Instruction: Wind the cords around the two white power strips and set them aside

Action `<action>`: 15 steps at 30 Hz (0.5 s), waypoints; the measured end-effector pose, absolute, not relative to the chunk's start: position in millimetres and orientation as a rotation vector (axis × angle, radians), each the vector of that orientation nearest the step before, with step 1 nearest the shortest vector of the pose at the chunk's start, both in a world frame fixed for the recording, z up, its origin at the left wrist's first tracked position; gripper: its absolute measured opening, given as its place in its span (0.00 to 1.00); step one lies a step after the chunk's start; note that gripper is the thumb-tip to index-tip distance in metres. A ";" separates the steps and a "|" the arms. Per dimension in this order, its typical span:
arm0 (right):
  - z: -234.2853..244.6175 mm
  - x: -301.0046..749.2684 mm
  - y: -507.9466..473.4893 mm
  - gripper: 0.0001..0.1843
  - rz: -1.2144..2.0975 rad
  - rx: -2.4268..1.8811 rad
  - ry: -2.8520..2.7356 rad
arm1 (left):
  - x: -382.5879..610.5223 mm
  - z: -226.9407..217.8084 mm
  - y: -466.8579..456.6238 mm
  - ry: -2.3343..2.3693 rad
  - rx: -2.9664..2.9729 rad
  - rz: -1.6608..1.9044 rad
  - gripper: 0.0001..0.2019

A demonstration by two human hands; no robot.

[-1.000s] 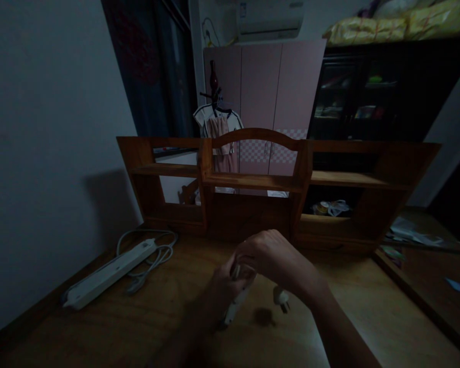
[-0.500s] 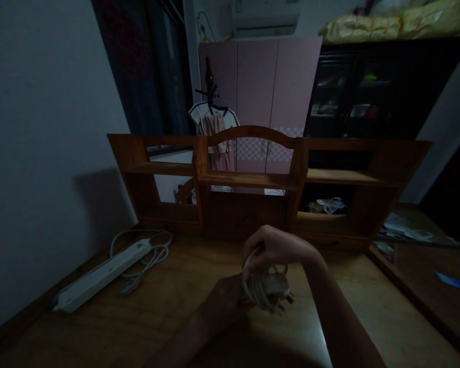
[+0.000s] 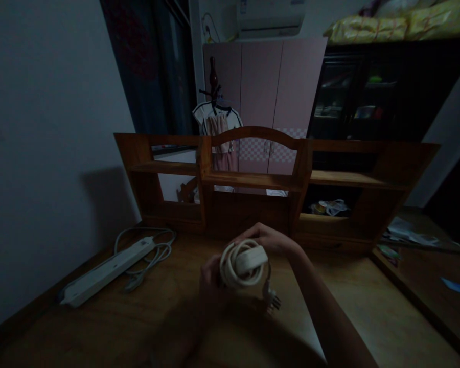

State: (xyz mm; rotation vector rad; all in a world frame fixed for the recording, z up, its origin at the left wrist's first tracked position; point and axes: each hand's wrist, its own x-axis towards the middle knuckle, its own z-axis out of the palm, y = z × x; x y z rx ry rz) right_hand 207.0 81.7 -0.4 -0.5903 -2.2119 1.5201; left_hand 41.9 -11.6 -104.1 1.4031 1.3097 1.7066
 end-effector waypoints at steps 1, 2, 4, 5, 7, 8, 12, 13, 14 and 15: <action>-5.2 204.7 85.0 0.20 1.507 -0.583 -2.184 | 42.0 -99.8 -11.3 1.324 1.421 1.760 0.25; -9.6 202.8 88.3 0.19 1.487 -0.581 -2.170 | 42.7 -95.9 -11.5 1.333 1.417 1.785 0.28; -17.1 200.6 94.5 0.17 1.420 -0.588 -2.172 | 45.3 -91.1 -11.6 1.344 1.377 1.761 0.34; -20.2 200.3 97.5 0.17 1.369 -0.593 -2.185 | 46.9 -90.7 -11.0 1.352 1.342 1.741 0.34; -25.5 200.6 102.8 0.16 1.240 -0.619 -2.229 | 49.0 -93.8 -7.9 1.382 1.270 1.732 0.33; -27.6 201.1 105.1 0.16 1.168 -0.648 -2.258 | 49.2 -96.6 -5.4 1.397 1.245 1.736 0.30; -31.9 202.4 108.9 0.18 0.843 -0.837 -2.437 | 44.4 -106.2 6.1 1.389 1.197 1.705 0.23; -32.1 202.1 108.5 0.18 0.738 -0.902 -2.497 | 42.8 -107.5 8.7 1.367 1.182 1.692 0.23; -32.2 201.6 107.8 0.19 0.639 -0.966 -2.553 | 41.3 -108.7 11.0 1.340 1.162 1.681 0.23; -32.4 200.9 106.7 0.19 0.555 -1.026 -2.600 | 40.1 -110.0 13.0 1.308 1.132 1.678 0.23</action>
